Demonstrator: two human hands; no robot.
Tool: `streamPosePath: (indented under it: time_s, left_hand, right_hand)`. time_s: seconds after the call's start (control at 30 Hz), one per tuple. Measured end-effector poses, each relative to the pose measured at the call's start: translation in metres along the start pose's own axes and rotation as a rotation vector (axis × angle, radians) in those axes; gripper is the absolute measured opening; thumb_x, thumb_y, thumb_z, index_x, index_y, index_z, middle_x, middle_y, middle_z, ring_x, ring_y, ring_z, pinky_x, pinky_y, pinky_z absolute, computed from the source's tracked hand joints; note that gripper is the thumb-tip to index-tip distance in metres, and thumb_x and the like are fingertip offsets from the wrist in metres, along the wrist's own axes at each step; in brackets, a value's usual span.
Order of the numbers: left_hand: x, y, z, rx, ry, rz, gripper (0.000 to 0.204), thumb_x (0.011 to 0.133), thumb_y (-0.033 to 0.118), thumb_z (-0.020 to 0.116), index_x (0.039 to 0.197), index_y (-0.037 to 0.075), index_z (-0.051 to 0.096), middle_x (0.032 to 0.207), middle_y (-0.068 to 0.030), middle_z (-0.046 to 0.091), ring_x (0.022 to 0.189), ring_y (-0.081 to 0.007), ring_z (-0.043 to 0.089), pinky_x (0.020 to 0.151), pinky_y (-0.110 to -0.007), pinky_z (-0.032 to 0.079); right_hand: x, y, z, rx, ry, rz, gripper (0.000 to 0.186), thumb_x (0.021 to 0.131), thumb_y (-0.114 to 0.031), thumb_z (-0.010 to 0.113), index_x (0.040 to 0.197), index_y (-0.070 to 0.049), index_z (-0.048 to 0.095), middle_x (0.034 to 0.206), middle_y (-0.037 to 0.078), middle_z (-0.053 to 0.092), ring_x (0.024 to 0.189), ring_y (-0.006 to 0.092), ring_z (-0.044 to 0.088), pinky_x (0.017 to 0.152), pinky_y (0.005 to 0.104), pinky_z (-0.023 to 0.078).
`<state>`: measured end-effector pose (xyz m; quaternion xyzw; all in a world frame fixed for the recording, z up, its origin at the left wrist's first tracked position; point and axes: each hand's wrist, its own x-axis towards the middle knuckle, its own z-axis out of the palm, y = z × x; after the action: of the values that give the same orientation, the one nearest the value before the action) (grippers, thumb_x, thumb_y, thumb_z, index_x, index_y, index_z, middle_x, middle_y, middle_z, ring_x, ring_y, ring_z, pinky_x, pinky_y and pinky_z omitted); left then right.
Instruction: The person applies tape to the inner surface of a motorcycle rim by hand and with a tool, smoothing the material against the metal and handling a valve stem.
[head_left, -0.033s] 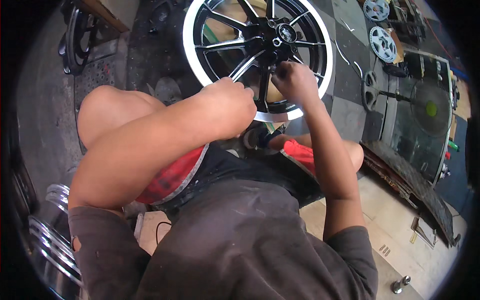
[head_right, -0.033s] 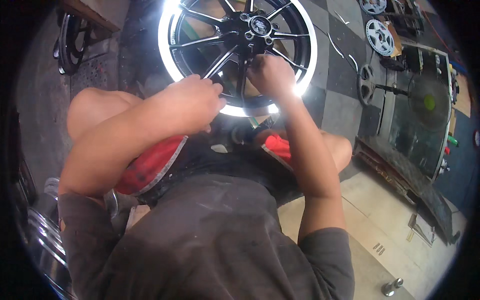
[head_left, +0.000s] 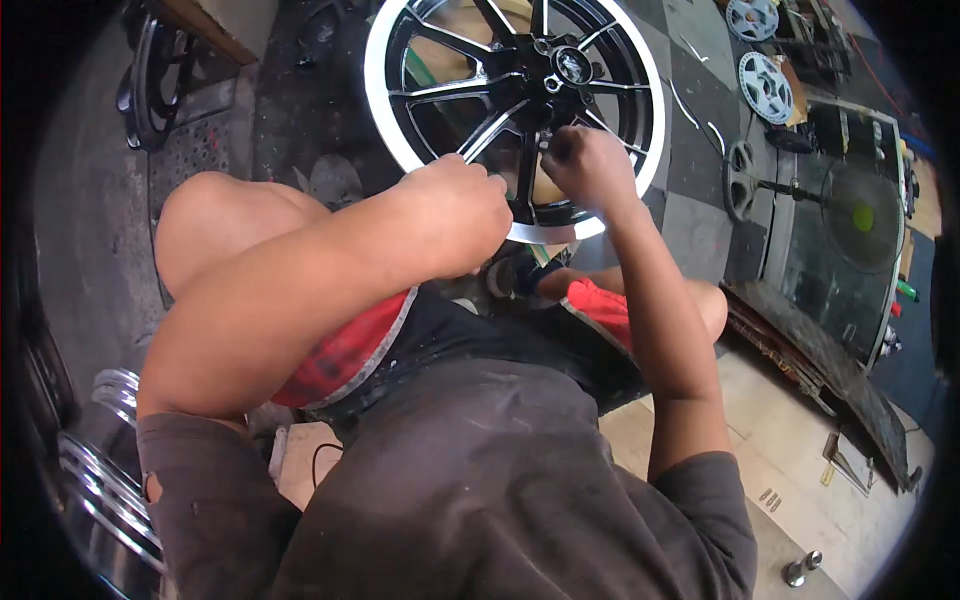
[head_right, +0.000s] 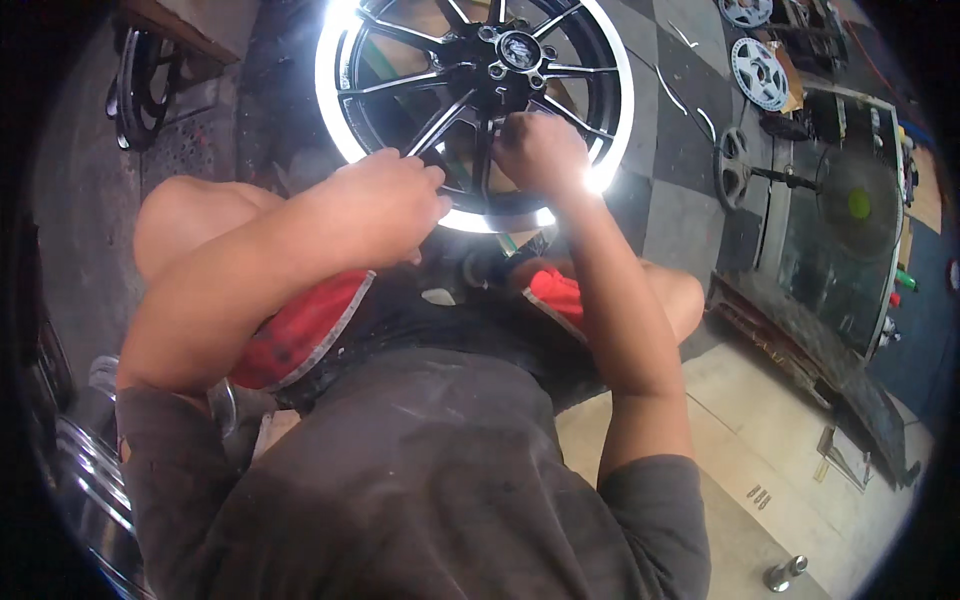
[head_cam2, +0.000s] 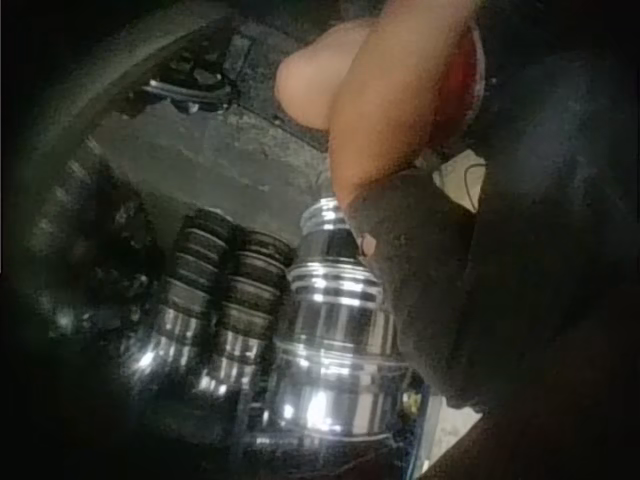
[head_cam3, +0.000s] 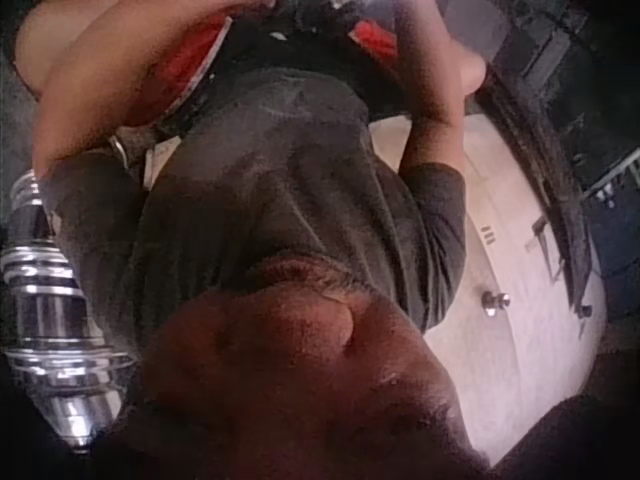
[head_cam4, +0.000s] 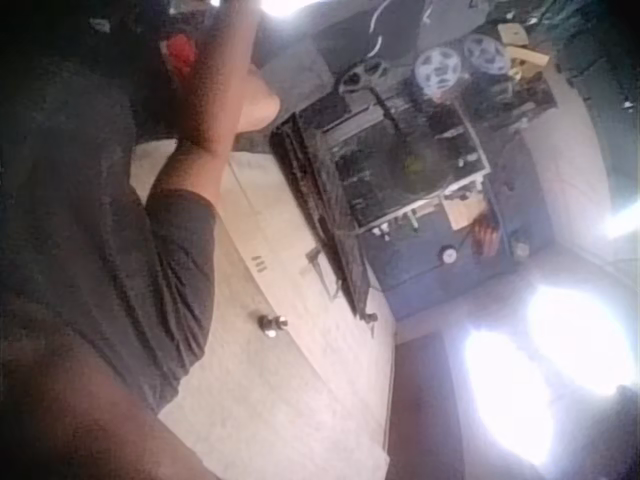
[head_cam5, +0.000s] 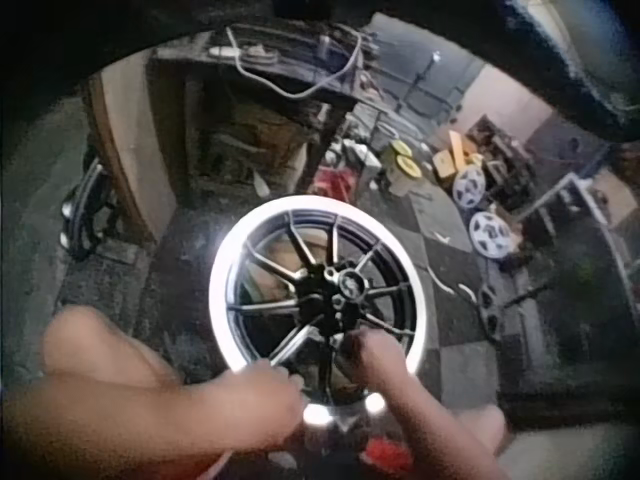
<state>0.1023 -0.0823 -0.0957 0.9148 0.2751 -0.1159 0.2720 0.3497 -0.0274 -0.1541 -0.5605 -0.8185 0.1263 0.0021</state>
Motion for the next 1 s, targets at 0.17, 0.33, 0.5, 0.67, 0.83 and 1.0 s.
streamPosePath:
  time_s: [0.17, 0.33, 0.5, 0.67, 0.83, 1.0]
  left_hand:
    - [0.000, -0.001, 0.002, 0.003, -0.014, -0.007, 0.043, 0.083, 0.034, 0.087, 0.109, 0.003, 0.074, 0.111, -0.0151, 0.071, 0.110, -0.0322, 0.070, 0.093, -0.044, 0.053]
    - [0.000, -0.001, 0.002, 0.063, 0.062, 0.004, 0.036, 0.084, 0.034, 0.087, 0.104, 0.005, 0.082, 0.110, -0.0120, 0.075, 0.110, -0.0290, 0.072, 0.091, -0.043, 0.058]
    - [0.005, -0.003, 0.002, 0.063, 0.053, 0.020, 0.037, 0.084, 0.034, 0.087, 0.105, 0.005, 0.082, 0.111, -0.0134, 0.074, 0.110, -0.0296, 0.072, 0.091, -0.043, 0.058]
    - [0.003, -0.004, 0.007, 0.054, 0.076, 0.019, 0.037, 0.084, 0.034, 0.087, 0.104, 0.004, 0.082, 0.109, -0.0143, 0.074, 0.106, -0.0301, 0.074, 0.088, -0.044, 0.059]
    - [0.004, -0.003, 0.007, 0.072, 0.066, 0.027, 0.036, 0.084, 0.033, 0.086, 0.104, 0.003, 0.082, 0.109, -0.0143, 0.074, 0.105, -0.0307, 0.074, 0.088, -0.044, 0.059]
    - [0.005, -0.001, -0.001, 0.065, 0.003, 0.013, 0.039, 0.085, 0.034, 0.086, 0.108, 0.003, 0.078, 0.112, -0.0151, 0.072, 0.108, -0.0318, 0.072, 0.091, -0.044, 0.057]
  right_hand:
    - [-0.013, -0.009, -0.008, -0.029, -0.292, 0.058, 0.024, 0.085, -0.028, 0.079, 0.089, -0.005, 0.076, 0.085, 0.018, 0.075, 0.083, 0.0412, 0.073, 0.077, 0.0490, 0.058]
    - [0.004, -0.002, -0.003, -0.007, 0.076, 0.000, 0.019, 0.088, -0.025, 0.075, 0.091, -0.006, 0.075, 0.089, 0.019, 0.075, 0.085, 0.0422, 0.072, 0.075, 0.0506, 0.058]
    - [0.004, 0.005, 0.007, 0.047, 0.076, -0.009, 0.020, 0.088, -0.025, 0.076, 0.096, -0.007, 0.076, 0.091, 0.020, 0.075, 0.086, 0.0426, 0.072, 0.076, 0.0509, 0.057]
    - [-0.011, -0.009, -0.006, 0.038, -0.201, 0.051, 0.020, 0.082, -0.020, 0.076, 0.096, -0.005, 0.077, 0.088, 0.022, 0.074, 0.086, 0.0438, 0.072, 0.078, 0.0516, 0.058]
    - [-0.026, -0.016, -0.010, 0.104, -0.322, -0.020, 0.019, 0.080, -0.021, 0.073, 0.088, -0.004, 0.076, 0.085, 0.023, 0.073, 0.083, 0.0445, 0.071, 0.078, 0.0517, 0.057]
    - [-0.025, -0.013, -0.016, 0.115, -0.441, 0.008, 0.025, 0.080, -0.024, 0.074, 0.086, 0.000, 0.075, 0.082, 0.022, 0.073, 0.079, 0.0425, 0.072, 0.077, 0.0490, 0.057]
